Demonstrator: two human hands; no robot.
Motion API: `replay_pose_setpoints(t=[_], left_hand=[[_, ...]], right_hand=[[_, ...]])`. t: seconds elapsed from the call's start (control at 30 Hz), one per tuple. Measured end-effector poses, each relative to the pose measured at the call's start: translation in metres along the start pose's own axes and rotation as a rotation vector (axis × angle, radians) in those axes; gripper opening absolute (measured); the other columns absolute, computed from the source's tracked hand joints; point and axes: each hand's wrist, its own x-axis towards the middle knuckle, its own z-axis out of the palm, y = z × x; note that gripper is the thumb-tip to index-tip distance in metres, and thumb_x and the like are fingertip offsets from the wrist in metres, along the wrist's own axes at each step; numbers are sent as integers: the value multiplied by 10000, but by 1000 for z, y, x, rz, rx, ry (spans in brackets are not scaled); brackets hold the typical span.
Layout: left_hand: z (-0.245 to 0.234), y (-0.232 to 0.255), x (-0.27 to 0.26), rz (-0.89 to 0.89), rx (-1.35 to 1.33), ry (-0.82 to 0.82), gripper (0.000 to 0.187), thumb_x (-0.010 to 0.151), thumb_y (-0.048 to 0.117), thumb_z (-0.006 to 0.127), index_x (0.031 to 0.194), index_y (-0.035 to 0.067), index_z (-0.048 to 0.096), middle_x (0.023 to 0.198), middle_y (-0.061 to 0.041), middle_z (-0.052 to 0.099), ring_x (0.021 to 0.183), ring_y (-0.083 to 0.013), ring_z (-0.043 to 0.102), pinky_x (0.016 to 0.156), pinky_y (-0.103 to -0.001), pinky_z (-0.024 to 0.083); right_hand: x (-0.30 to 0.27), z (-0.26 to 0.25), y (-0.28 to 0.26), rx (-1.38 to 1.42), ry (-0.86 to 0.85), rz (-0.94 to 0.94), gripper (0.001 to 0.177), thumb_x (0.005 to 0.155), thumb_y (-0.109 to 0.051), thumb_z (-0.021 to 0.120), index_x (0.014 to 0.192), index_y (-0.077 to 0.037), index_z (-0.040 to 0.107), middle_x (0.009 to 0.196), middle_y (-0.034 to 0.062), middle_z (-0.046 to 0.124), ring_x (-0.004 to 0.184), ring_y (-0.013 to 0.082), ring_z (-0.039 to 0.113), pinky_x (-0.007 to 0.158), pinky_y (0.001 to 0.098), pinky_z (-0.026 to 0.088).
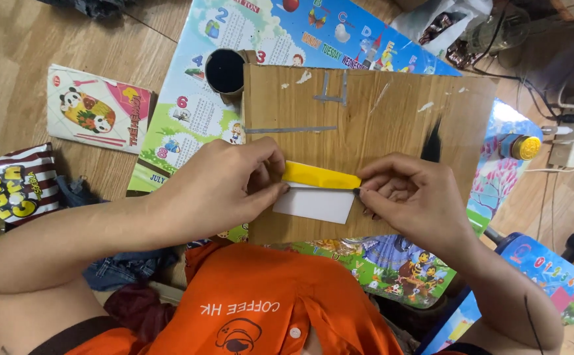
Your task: The person is crafting a small object by manipulating a clear plastic ring and a feather. They use scissors to cut a piece of plastic and then attach the feather to the ring using a yellow and white adhesive strip.
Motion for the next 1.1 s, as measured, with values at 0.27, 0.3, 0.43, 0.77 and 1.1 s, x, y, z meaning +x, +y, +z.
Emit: replay_pose_setpoints(t=[0.27, 0.3, 0.43, 0.77, 1.1], left_hand=[[4, 0, -5, -13, 155, -32, 112, 931, 178, 671, 1010, 142, 599, 802, 32, 798, 704, -225, 762, 590, -394, 543], [3, 0, -4, -15, 156, -36, 112, 931, 178, 671, 1010, 142, 599, 802, 32, 798, 704, -225, 762, 590, -394, 543], [0, 2, -2, -11, 214, -23, 126, 945, 239, 692, 965, 136, 621, 844, 8, 817, 728, -255, 764, 592, -420, 541], [-7, 6, 9, -10, 224, -66, 111, 924, 171, 681, 998, 130, 610, 808, -14, 769, 677, -249, 750, 531, -419, 536], [-5, 0, 8, 9, 183, -71, 150, 909, 162, 694, 994, 153, 572, 747, 18, 774, 606, -223, 736, 516, -396, 524]], right_hand=[[-16, 2, 7, -131, 6, -41, 257, 840, -21, 789, 1084, -32, 709, 860, 43, 746, 724, 67, 686, 651, 153, 573], [-17, 3, 9, -128, 6, -39, 257, 840, -21, 789, 1084, -32, 709, 860, 43, 746, 724, 67, 686, 651, 153, 573], [-20, 7, 16, -102, 62, 23, 266, 803, 3, 826, 995, -57, 651, 821, 45, 722, 718, 82, 692, 649, 170, 579], [-13, 8, 12, -97, 27, 48, 269, 802, -9, 796, 991, -60, 612, 762, 58, 720, 645, 101, 703, 576, 193, 575], [-14, 8, 10, -113, 9, 55, 193, 811, -4, 780, 986, -54, 713, 782, 22, 738, 660, 58, 673, 604, 162, 570]])
